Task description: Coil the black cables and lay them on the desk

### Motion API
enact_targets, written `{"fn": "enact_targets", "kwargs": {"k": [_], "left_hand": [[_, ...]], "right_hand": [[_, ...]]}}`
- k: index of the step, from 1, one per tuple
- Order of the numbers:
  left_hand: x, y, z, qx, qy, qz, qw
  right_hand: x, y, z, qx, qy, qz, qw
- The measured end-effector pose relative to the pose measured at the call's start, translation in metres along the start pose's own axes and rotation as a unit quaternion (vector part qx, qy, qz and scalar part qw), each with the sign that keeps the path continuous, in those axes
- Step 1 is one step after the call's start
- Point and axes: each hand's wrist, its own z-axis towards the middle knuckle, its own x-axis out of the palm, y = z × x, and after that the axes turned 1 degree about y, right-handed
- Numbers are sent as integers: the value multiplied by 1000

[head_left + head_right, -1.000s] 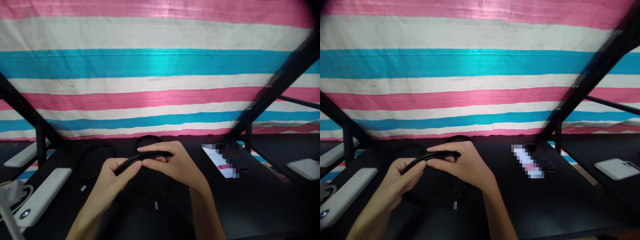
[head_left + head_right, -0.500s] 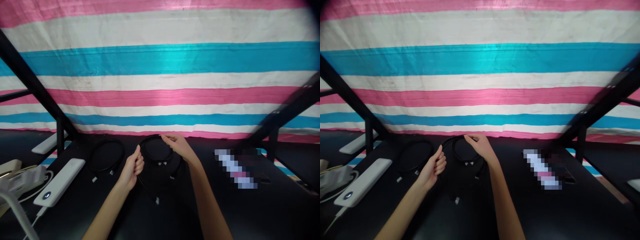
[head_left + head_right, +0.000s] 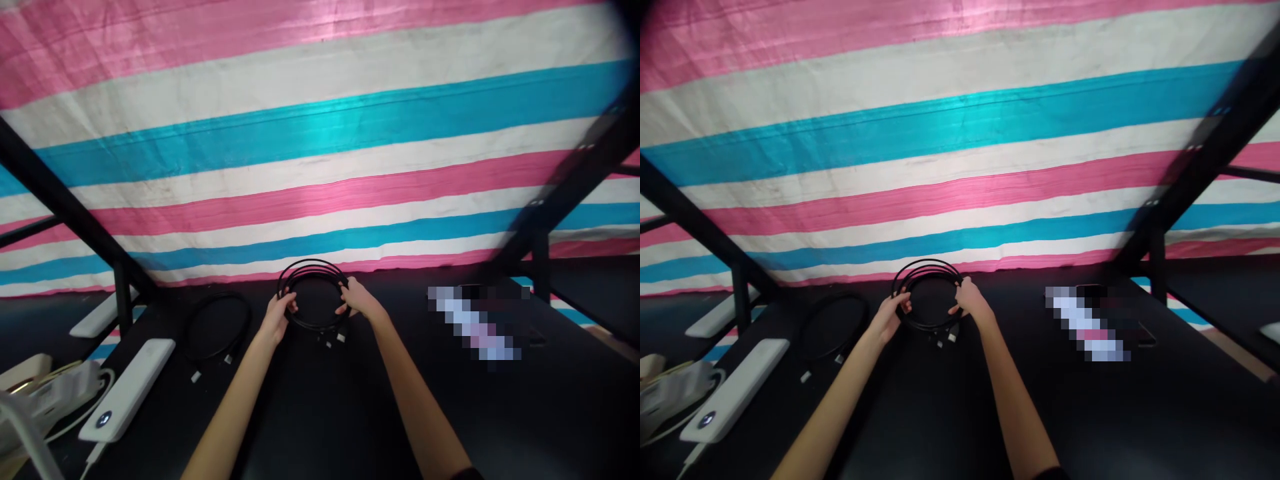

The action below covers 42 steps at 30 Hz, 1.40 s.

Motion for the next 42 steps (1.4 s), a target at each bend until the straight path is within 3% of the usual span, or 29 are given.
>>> {"fn": "enact_targets", "kwargs": {"k": [7, 14, 17, 23, 29, 32, 36, 39, 42], "left_hand": [[-1, 11, 19, 119, -33, 133, 983], [-13, 19, 36, 234, -42, 358, 903], [-21, 27, 35, 253, -18, 432, 865], [-28, 34, 42, 258, -31, 537, 802], [-31, 32, 39, 267, -53, 587, 762], [-32, 26, 31, 281, -71, 588, 755], [-26, 8, 24, 305, -106, 557, 765], [-21, -13, 18, 322, -102, 511, 791], [-19, -32, 5, 308, -45, 458, 833]], "right_hand": [[6, -1, 9, 40, -15, -14, 999], [1, 3, -2, 2, -12, -71, 997], [-4, 4, -6, -21, -28, -110, 993], [-5, 4, -7, -37, -59, -155, 985], [4, 6, -4, -95, -90, -78, 988], [6, 12, -6, -149, -46, 11, 988], [5, 25, -21, -221, 72, 118, 966], [1, 35, -37, -267, 162, 168, 935], [-6, 41, -48, -289, 205, 217, 910]]}}
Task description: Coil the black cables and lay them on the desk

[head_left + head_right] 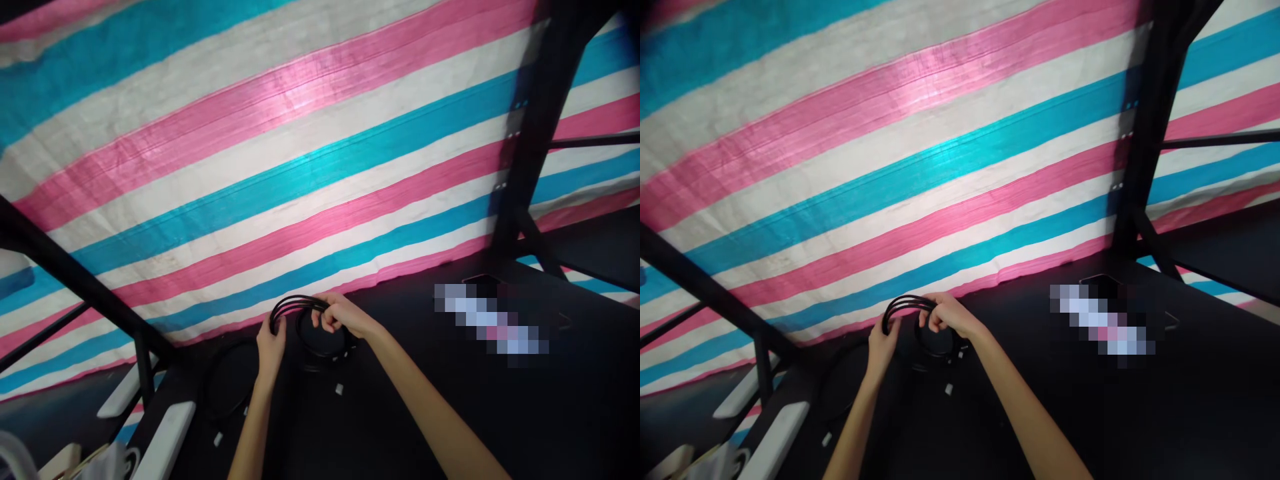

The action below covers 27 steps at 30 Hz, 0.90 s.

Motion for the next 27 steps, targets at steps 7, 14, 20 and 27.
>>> {"fn": "enact_targets", "kwargs": {"k": [7, 14, 20, 27], "left_hand": [[-26, -53, -31, -60, 115, -183, 974], [-52, -99, -44, -182, 185, -414, 872], [-56, -108, -52, -188, 157, -488, 838], [-59, -114, -60, -140, 142, -342, 918]], "right_hand": [[-6, 23, -17, -35, -21, 47, 998], [2, 48, -42, -92, -53, 21, 994], [6, 36, -29, -143, -189, -112, 965], [28, 39, -37, -215, -217, -272, 912]]}}
